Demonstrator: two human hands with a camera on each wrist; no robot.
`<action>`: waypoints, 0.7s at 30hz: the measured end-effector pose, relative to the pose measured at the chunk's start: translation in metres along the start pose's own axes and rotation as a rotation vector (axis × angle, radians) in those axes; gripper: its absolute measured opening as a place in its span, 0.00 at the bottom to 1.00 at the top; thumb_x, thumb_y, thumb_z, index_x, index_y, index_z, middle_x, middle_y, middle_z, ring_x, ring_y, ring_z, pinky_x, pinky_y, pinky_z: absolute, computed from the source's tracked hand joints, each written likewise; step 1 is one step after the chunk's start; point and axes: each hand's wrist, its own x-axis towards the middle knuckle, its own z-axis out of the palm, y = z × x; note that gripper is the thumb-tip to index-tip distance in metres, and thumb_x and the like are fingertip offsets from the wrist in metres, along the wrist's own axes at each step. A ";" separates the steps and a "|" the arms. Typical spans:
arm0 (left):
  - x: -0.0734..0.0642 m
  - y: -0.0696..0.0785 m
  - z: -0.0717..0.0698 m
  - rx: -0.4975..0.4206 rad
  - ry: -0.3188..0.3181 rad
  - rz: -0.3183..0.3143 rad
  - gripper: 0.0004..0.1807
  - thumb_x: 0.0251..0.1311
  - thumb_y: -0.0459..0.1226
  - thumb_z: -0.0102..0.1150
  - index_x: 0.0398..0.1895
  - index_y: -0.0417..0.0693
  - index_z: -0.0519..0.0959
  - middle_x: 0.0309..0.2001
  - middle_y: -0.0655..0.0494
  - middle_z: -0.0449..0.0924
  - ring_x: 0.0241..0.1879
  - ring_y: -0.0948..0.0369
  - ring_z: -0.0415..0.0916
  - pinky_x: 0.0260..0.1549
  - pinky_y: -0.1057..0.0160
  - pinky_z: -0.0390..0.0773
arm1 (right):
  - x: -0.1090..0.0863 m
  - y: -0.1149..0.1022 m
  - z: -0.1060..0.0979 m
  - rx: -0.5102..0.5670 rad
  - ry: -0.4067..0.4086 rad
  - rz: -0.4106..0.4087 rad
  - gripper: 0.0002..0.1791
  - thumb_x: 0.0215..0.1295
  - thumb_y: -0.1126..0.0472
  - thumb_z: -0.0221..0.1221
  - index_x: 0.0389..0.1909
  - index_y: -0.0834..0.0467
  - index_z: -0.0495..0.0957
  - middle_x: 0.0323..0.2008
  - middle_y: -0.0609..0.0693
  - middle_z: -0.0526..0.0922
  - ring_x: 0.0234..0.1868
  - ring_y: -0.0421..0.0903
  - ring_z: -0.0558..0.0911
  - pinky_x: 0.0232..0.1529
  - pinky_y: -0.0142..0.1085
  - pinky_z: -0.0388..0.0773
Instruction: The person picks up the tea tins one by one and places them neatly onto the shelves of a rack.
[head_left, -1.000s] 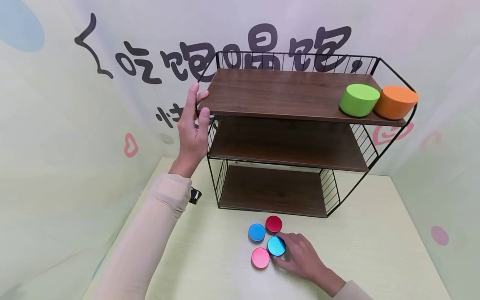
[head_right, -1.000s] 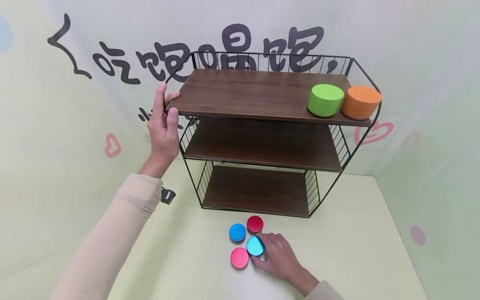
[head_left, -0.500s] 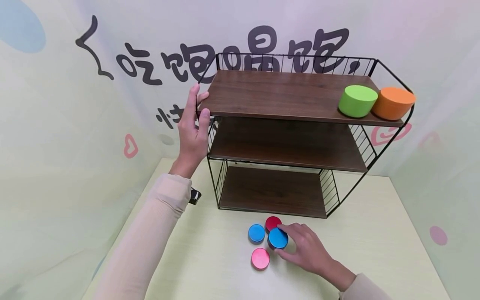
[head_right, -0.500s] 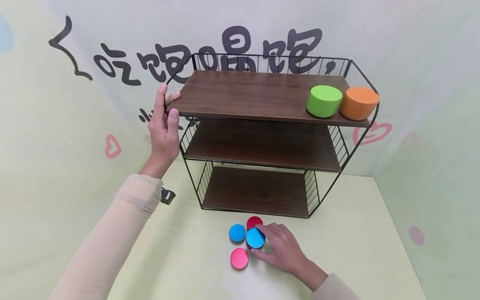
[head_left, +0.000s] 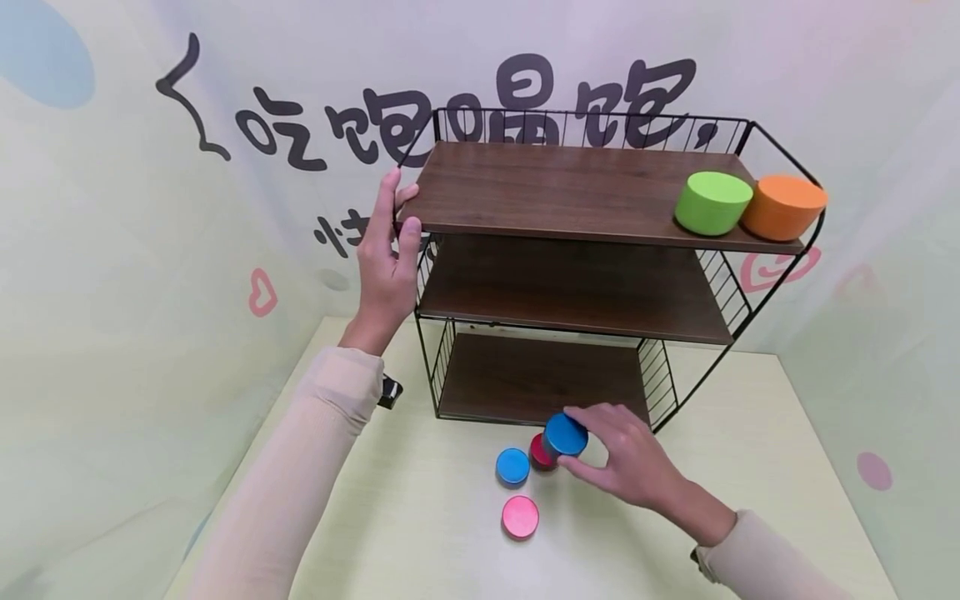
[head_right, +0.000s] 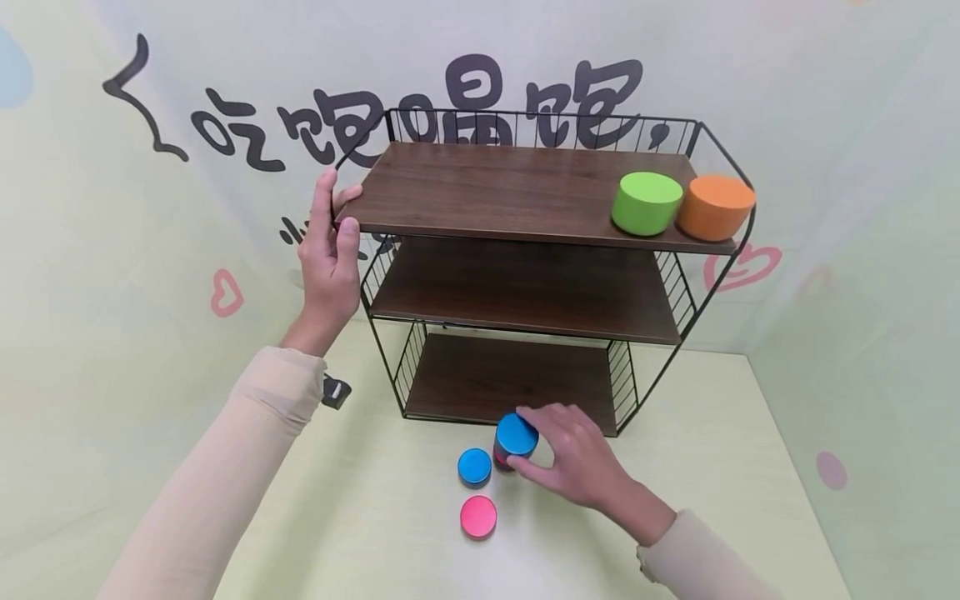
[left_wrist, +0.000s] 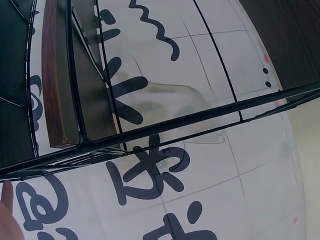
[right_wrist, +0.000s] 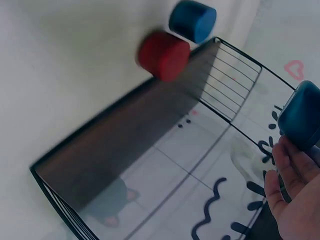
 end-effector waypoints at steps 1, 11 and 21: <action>0.000 0.000 0.000 -0.001 -0.001 -0.001 0.27 0.72 0.36 0.48 0.73 0.41 0.64 0.60 0.50 0.78 0.63 0.59 0.71 0.55 0.61 0.68 | 0.004 0.001 -0.004 0.003 0.010 -0.011 0.35 0.51 0.43 0.73 0.57 0.59 0.80 0.46 0.49 0.86 0.45 0.46 0.83 0.41 0.44 0.82; 0.000 0.002 -0.001 0.011 -0.004 -0.015 0.27 0.71 0.36 0.48 0.73 0.41 0.64 0.60 0.51 0.78 0.63 0.60 0.71 0.55 0.61 0.67 | 0.035 0.009 -0.043 -0.031 0.074 -0.085 0.41 0.65 0.28 0.48 0.58 0.61 0.78 0.46 0.54 0.85 0.45 0.52 0.83 0.39 0.48 0.83; 0.001 0.001 -0.001 0.017 -0.001 -0.001 0.27 0.72 0.36 0.47 0.73 0.41 0.64 0.60 0.50 0.79 0.63 0.59 0.71 0.52 0.61 0.67 | 0.057 0.005 -0.070 -0.043 0.079 -0.126 0.40 0.66 0.29 0.50 0.57 0.62 0.79 0.47 0.55 0.85 0.46 0.54 0.83 0.41 0.52 0.82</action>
